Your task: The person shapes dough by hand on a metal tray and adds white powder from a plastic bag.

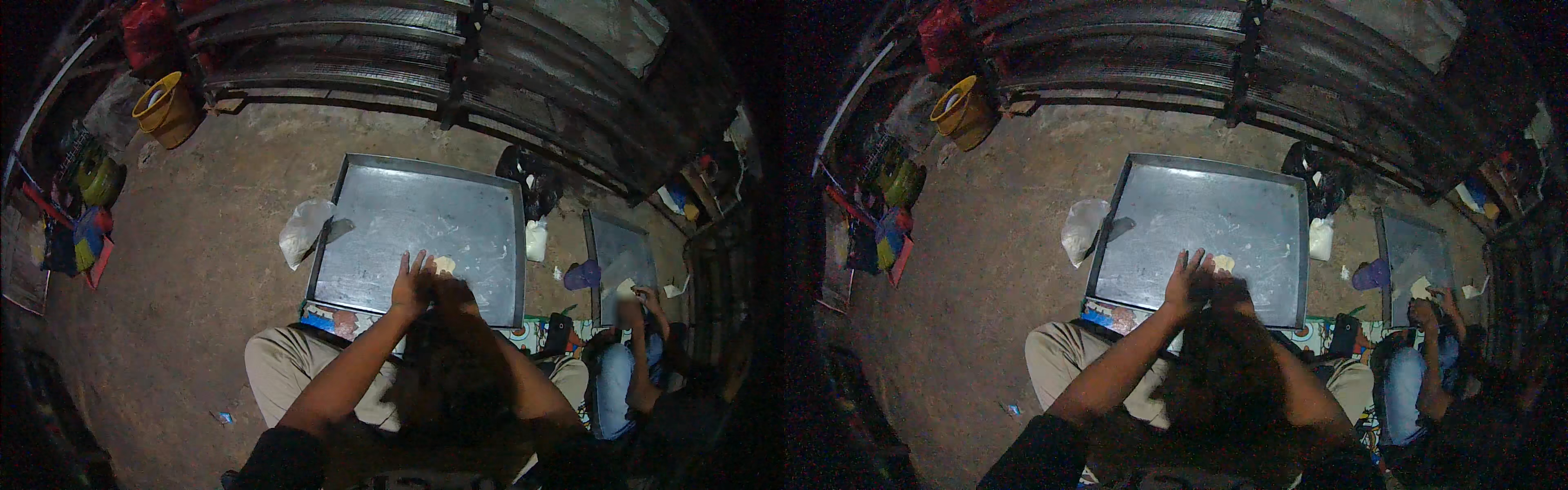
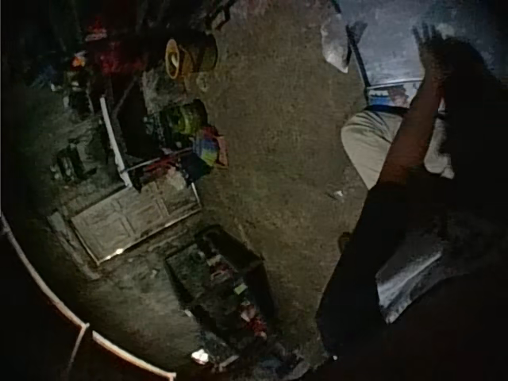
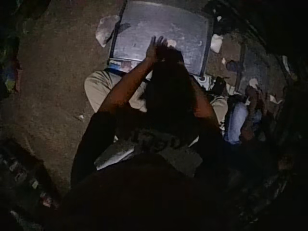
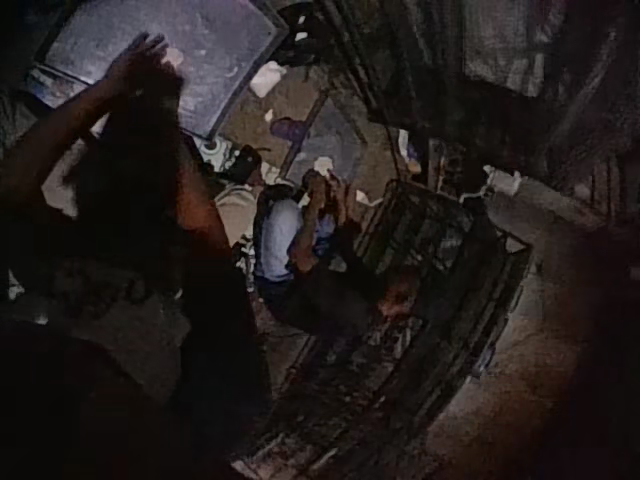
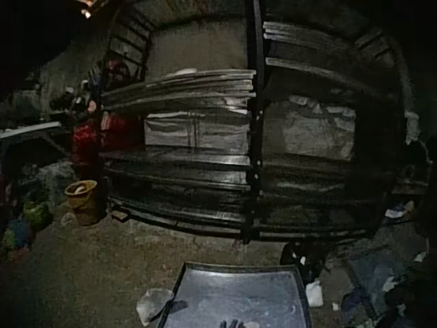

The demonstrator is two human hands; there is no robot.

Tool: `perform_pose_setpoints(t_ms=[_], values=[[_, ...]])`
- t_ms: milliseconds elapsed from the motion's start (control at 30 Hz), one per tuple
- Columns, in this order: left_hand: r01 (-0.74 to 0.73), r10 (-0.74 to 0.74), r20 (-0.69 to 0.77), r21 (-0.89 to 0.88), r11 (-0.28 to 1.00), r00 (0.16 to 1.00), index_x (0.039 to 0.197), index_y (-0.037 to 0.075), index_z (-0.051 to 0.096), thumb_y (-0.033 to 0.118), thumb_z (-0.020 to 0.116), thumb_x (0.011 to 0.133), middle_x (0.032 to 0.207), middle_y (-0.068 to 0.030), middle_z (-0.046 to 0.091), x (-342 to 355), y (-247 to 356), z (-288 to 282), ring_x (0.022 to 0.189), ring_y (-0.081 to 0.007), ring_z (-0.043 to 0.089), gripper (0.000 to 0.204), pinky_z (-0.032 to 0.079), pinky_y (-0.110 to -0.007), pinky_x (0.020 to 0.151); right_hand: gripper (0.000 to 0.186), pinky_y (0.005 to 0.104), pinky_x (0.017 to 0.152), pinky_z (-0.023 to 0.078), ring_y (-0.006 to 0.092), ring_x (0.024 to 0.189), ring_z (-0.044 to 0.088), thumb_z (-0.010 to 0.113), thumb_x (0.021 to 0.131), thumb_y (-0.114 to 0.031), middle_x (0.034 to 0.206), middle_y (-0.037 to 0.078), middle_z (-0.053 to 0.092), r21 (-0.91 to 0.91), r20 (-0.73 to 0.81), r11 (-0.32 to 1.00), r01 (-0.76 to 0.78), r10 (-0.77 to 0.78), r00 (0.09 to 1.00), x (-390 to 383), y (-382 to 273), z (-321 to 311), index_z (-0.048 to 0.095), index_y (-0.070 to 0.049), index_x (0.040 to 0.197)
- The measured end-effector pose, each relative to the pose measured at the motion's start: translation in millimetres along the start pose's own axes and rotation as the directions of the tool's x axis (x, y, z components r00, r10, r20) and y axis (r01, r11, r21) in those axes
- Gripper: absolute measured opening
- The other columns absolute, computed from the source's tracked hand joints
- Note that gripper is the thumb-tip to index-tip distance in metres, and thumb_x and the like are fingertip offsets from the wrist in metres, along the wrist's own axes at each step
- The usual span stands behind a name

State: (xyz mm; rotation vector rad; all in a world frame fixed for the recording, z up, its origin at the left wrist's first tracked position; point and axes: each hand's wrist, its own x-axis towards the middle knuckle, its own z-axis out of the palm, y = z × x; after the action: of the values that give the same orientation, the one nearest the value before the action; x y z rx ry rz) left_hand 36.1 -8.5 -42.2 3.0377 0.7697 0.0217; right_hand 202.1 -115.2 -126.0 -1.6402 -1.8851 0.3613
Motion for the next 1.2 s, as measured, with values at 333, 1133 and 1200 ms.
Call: perform_pose_setpoints(t_ms=[333,1133,1200], values=[[-0.011,0.011,0.023,-0.026,1.000,1.000,0.141,0.011,0.045,0.033,0.047,0.090,0.152,-0.0077,0.037,17.5,-13.4,-3.9,0.145,-0.0291,0.022,0.056,0.012,-0.057,0.118,0.049,0.0401,0.101,0.043,0.0318,0.113,0.059,0.054,0.088,-0.009,0.122,0.019,0.061,-0.028,-0.043,0.996,-0.080,0.079,0.996,11.7,-23.5,-4.7,0.046,-0.004,0.136],[0.014,0.022,0.160,-0.221,0.975,0.987,0.126,0.004,0.054,0.024,0.043,0.092,0.135,-0.0190,0.054,10.8,-2.3,7.3,0.132,-0.0330,0.045,0.041,0.027,-0.044,0.116,0.058,0.0534,0.111,0.027,0.0291,0.133,0.042,0.052,0.088,-0.015,0.152,0.006,0.038,-0.401,0.059,0.829,-0.389,0.447,0.893,43.1,-85.0,-47.5,0.041,-0.013,0.144],[-0.025,0.058,0.214,-0.152,0.988,0.975,0.127,0.004,0.055,0.026,0.045,0.091,0.136,-0.0193,0.053,20.5,12.0,-13.1,0.131,-0.0340,0.046,0.043,0.027,-0.042,0.116,0.054,0.0576,0.110,0.026,0.0282,0.129,0.046,0.051,0.088,-0.017,0.150,0.005,0.040,-0.434,0.046,0.805,-0.405,0.469,0.882,43.0,-78.5,-56.9,0.044,-0.013,0.141]])
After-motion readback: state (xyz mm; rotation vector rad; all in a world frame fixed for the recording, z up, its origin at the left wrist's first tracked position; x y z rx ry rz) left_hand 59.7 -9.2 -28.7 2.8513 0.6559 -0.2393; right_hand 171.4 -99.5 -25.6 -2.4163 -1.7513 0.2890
